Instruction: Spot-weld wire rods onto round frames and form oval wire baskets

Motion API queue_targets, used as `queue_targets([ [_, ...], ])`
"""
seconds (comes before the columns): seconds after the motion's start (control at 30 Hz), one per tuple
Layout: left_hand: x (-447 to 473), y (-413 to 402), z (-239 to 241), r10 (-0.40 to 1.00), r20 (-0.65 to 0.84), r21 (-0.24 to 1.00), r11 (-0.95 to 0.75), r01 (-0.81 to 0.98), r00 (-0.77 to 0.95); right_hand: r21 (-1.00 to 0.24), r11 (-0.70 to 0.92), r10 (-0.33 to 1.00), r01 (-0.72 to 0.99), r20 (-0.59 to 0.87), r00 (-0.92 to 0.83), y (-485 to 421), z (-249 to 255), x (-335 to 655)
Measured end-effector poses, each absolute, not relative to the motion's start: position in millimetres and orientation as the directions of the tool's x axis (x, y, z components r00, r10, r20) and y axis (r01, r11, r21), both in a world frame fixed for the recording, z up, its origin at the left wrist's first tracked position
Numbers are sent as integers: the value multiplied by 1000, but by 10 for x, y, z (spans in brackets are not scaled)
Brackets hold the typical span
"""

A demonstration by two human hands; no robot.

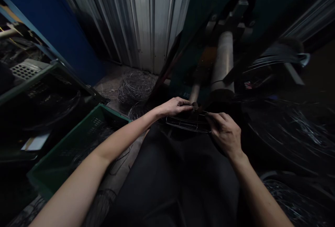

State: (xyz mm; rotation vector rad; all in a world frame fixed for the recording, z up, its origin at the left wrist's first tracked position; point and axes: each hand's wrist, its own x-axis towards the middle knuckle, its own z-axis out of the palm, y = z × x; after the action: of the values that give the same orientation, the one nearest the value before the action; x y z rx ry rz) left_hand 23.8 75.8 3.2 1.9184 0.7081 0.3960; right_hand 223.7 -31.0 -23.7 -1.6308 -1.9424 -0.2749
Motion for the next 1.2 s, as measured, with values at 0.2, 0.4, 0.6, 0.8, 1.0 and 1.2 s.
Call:
queue_targets([
  [0.2,238,766,19,648,-41,907,-295,301,760,-191,235,831,953,549,-94,-284,-250,2245],
  [0.4,254,771,7,667,-23,907,-298,296,744,-196,238,829,951,552,-93,-254,-248,2261],
  [0.6,265,782,-54,675,1,910,-307,279,738,-170,200,842,965,533,-81,-270,-233,2230],
  [0.8,275,821,-74,666,1,920,-294,261,746,-228,192,863,955,503,-53,-329,-183,2253],
  [1.0,212,769,-67,630,8,931,-288,224,777,-452,107,810,886,556,186,-544,-329,2663],
  [1.2,-79,733,-260,628,-2,920,-304,248,778,-525,267,898,808,440,-11,-617,-582,2640],
])
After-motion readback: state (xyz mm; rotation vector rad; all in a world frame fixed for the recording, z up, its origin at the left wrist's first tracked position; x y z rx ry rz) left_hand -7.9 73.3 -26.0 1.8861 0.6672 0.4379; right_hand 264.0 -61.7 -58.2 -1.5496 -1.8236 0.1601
